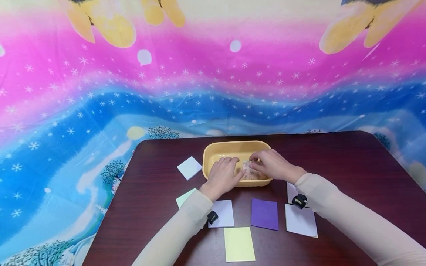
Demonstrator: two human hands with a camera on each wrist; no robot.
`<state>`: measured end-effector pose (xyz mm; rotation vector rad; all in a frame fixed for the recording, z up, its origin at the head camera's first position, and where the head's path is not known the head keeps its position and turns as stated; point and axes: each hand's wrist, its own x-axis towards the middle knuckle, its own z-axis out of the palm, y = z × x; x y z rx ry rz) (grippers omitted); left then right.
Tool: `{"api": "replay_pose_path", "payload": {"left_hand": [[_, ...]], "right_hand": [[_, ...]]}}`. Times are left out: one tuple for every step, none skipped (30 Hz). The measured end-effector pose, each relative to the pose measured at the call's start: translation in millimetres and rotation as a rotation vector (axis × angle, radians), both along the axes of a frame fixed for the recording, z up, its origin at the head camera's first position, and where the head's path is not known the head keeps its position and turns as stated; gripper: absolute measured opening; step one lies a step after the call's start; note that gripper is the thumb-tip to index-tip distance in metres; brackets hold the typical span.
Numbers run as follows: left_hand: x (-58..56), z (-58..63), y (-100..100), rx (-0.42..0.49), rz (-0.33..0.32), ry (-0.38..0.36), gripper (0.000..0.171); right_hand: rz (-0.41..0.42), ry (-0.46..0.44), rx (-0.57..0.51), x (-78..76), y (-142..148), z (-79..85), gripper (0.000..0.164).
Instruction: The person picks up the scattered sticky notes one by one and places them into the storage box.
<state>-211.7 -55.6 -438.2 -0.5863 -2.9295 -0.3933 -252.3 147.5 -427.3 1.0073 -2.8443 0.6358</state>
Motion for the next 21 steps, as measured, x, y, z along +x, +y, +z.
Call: {"api": "replay_pose_path", "payload": {"left_hand": [[0.1,-0.2,0.0,-0.001,0.000,-0.001,0.049],[0.1,-0.2,0.0,-0.003,0.001,-0.003,0.049],[0.2,-0.3,0.1,-0.004,0.002,-0.005,0.049],[0.4,-0.3,0.2,-0.004,0.002,-0.007,0.049],[0.5,-0.2,0.2,-0.004,0.003,-0.008,0.049],[0.7,-0.1,0.3,-0.004,0.003,-0.010,0.049],[0.9,0.0,0.2,-0.004,0.004,-0.012,0.049],[1.0,0.2,0.2,-0.002,0.004,-0.014,0.049],[1.1,0.4,0.1,0.000,0.004,-0.015,0.049],[1.2,0.4,-0.1,0.001,0.004,-0.017,0.049],[1.2,0.5,-0.3,0.002,0.005,-0.019,0.049],[1.3,0.5,-0.5,0.003,0.006,-0.021,0.049],[1.2,0.4,-0.7,0.004,0.006,-0.023,0.049],[1.2,0.2,-1.0,0.005,0.007,-0.024,0.049],[1.1,0.1,-1.3,0.005,0.008,-0.026,0.049],[1.2,0.0,-1.6,0.004,0.009,-0.027,0.050],[1.2,-0.1,-1.9,0.005,0.010,-0.027,0.050],[1.2,-0.1,-2.2,0.006,0.010,-0.026,0.050],[1.1,-0.3,-2.4,0.006,0.009,-0.023,0.050],[1.1,-0.2,-2.6,0.007,0.008,-0.021,0.050],[1.2,0.0,-2.8,0.007,0.007,-0.020,0.050]], "right_hand": [[-0.001,-0.002,-0.002,0.1,0.1,-0.2,0.023],[0.000,-0.002,-0.002,0.0,0.3,-0.8,0.023],[-0.002,-0.004,-0.003,-0.1,0.5,-1.2,0.023],[-0.003,-0.008,-0.003,-0.1,0.7,-1.5,0.023],[-0.005,-0.013,-0.002,-0.2,1.0,-1.9,0.024],[-0.006,-0.019,-0.001,-0.1,1.2,-2.1,0.024],[-0.005,-0.028,0.000,0.0,1.3,-2.2,0.025],[-0.006,-0.038,0.003,0.1,1.5,-2.2,0.025],[-0.009,-0.048,0.005,0.2,1.6,-2.0,0.026],[-0.009,-0.052,0.009,0.3,1.7,-2.0,0.027],[-0.009,-0.052,0.012,0.3,1.9,-2.1,0.028],[-0.009,-0.054,0.014,0.4,2.0,-1.9,0.029],[-0.010,-0.053,0.015,0.4,2.1,-1.7,0.030],[-0.013,-0.052,0.017,0.6,2.0,-1.4,0.031],[-0.015,-0.052,0.018,0.7,2.0,-1.1,0.032],[-0.018,-0.053,0.019,0.9,1.9,-0.8,0.032],[-0.020,-0.058,0.019,1.2,1.7,-0.5,0.033],[-0.024,-0.066,0.020,1.8,1.4,0.0,0.033],[-0.026,-0.072,0.020,2.2,1.2,0.4,0.033],[-0.028,-0.077,0.021,2.8,0.8,0.7,0.033],[-0.031,-0.080,0.021,3.3,0.6,1.0,0.033]]}}
